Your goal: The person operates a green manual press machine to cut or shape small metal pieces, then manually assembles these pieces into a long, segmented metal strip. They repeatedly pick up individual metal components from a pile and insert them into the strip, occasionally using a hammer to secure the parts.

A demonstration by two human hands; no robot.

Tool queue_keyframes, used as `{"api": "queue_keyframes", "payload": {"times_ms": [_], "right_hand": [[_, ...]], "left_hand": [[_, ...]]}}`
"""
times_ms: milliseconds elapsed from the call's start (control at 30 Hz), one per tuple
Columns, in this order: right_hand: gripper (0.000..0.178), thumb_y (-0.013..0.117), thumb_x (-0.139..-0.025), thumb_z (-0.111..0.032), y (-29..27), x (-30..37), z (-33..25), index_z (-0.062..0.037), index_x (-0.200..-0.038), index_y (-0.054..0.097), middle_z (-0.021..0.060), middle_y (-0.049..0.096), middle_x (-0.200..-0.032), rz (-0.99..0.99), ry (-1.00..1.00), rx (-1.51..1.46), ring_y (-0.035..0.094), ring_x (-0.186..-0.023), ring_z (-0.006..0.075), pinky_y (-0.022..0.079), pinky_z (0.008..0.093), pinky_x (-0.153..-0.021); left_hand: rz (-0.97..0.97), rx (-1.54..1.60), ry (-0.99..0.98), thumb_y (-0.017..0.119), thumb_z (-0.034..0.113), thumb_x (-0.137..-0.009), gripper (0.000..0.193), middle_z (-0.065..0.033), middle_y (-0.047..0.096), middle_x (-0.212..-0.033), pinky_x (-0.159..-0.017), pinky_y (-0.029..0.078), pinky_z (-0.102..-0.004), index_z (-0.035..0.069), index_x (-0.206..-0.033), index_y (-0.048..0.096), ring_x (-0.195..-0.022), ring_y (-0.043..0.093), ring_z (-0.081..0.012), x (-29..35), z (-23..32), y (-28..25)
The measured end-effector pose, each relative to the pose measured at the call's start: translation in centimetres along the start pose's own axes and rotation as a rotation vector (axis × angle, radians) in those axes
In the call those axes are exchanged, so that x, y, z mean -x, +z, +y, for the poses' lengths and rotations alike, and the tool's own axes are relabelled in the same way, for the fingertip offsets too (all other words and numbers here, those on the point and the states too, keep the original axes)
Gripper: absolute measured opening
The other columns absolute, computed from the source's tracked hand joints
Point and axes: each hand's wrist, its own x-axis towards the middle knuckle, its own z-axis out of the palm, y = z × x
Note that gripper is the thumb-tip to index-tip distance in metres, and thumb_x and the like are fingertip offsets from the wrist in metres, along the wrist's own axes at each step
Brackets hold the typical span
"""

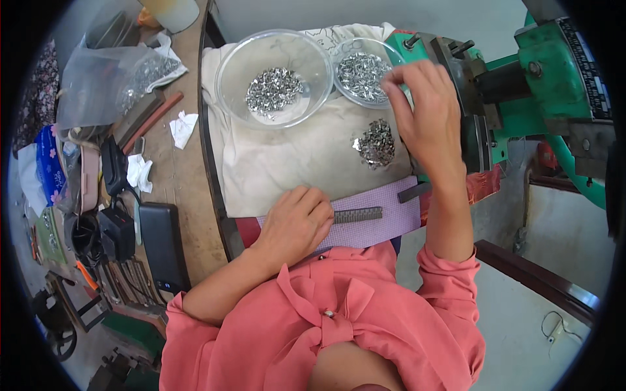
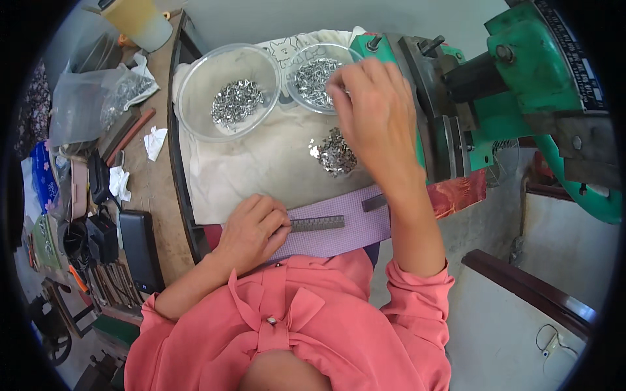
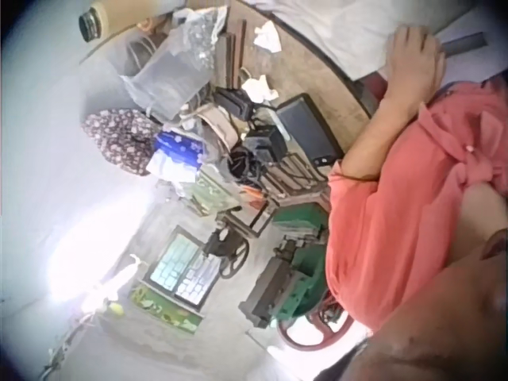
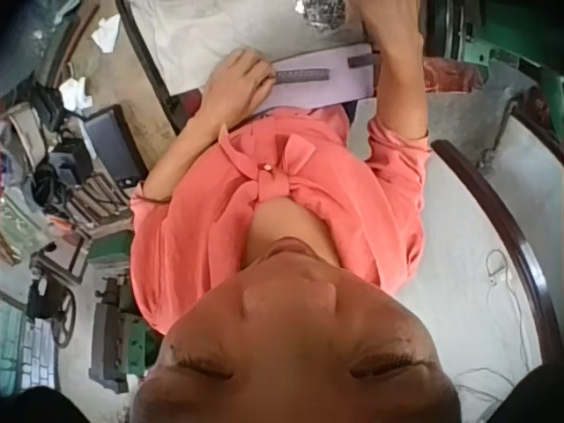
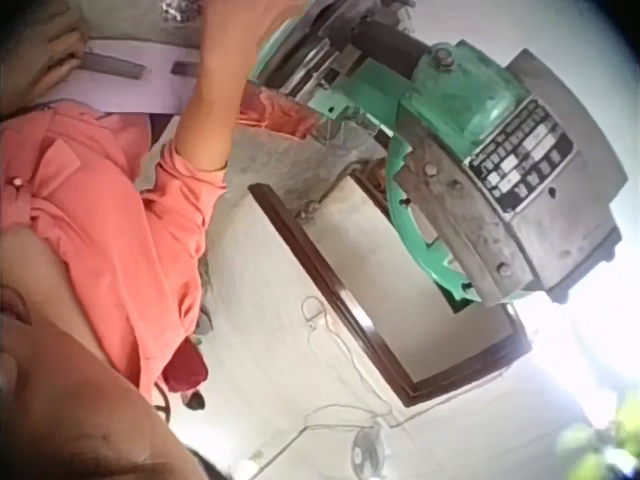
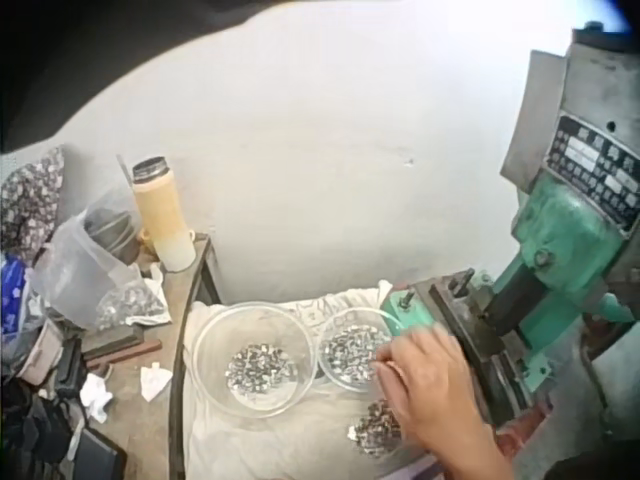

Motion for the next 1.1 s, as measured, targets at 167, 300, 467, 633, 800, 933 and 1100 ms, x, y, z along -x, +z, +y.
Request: {"api": "queue_keyframes", "payload": {"times_ms": [167,300,467,633,800,933,1100], "right_hand": [[0.011,0.073,-0.081,-0.01,1.5,-1.0,1.5,-0.0072,-0.092,0.072,0.0086,0.062,-0.087,-0.054,0.012,0.004,0.058,-0.088,0.031,0.046,0.0422,-0.08],[0.012,0.076,-0.077,-0.009,0.6,2.6,-0.6,-0.0073,-0.089,0.072,0.008,0.061,-0.085,-0.222,0.003,-0.266,0.058,-0.086,0.03,0.046,0.0416,-0.078],[0.013,0.078,-0.073,-0.009,0.2,7.9,-2.7,-0.0079,-0.083,0.069,0.0049,0.058,-0.083,-0.423,0.002,-0.494,0.057,-0.085,0.0275,0.046,0.0398,-0.075],[0.012,0.077,-0.073,-0.009,0.6,9.7,-3.6,-0.0122,-0.083,0.071,0.0028,0.057,-0.086,-0.523,-0.051,-0.555,0.057,-0.086,0.0253,0.045,0.0378,-0.077],[0.008,0.074,-0.074,-0.011,0.9,9.4,-3.7,-0.0123,-0.083,0.072,0.0031,0.057,-0.086,-0.562,-0.137,-0.523,0.056,-0.088,0.0241,0.045,0.0369,-0.077],[0.006,0.07,-0.077,-0.012,1.1,9.6,-4.0,-0.0101,-0.082,0.073,0.0039,0.057,-0.086,-0.571,-0.152,-0.466,0.056,-0.087,0.0241,0.045,0.0369,-0.077],[0.004,0.07,-0.076,-0.012,1.2,10.1,-4.1,-0.009,-0.079,0.071,0.0042,0.057,-0.084,-0.523,-0.112,-0.5,0.056,-0.087,0.024,0.045,0.0372,-0.077]], "left_hand": [[-0.037,0.049,-0.025,0.077,0.008,-0.074,0.025,-0.0085,0.058,-0.101,-0.078,0.048,-0.0396,0.007,-0.091,0.06,-0.092,0.057,-0.0296,0.0,0.2,-0.8],[-0.044,0.091,-0.081,0.079,0.007,-0.072,0.028,-0.0101,0.057,-0.105,-0.08,0.048,-0.0404,0.005,-0.092,0.06,-0.095,0.057,-0.031,0.5,0.0,-1.1],[-0.065,0.102,-0.091,0.08,0.006,-0.072,0.027,-0.0105,0.058,-0.106,-0.08,0.049,-0.0398,0.003,-0.09,0.061,-0.096,0.057,-0.0312,0.8,0.0,-1.2],[-0.061,0.109,-0.101,0.079,0.004,-0.072,0.024,-0.0104,0.06,-0.106,-0.08,0.049,-0.0394,0.003,-0.09,0.062,-0.096,0.058,-0.0311,0.9,0.0,-1.3],[-0.032,0.072,-0.08,0.077,0.002,-0.072,0.022,-0.0099,0.061,-0.106,-0.081,0.049,-0.0391,0.003,-0.089,0.063,-0.097,0.059,-0.0308,1.0,0.1,-1.1],[-0.029,0.055,-0.074,0.077,0.002,-0.072,0.022,-0.0098,0.061,-0.106,-0.081,0.049,-0.0392,0.003,-0.089,0.063,-0.097,0.059,-0.0308,0.9,0.0,-1.0],[-0.052,0.067,-0.071,0.078,0.003,-0.072,0.023,-0.0098,0.061,-0.105,-0.082,0.049,-0.0395,0.003,-0.09,0.063,-0.097,0.059,-0.0308,0.9,0.2,-1.2]]}}
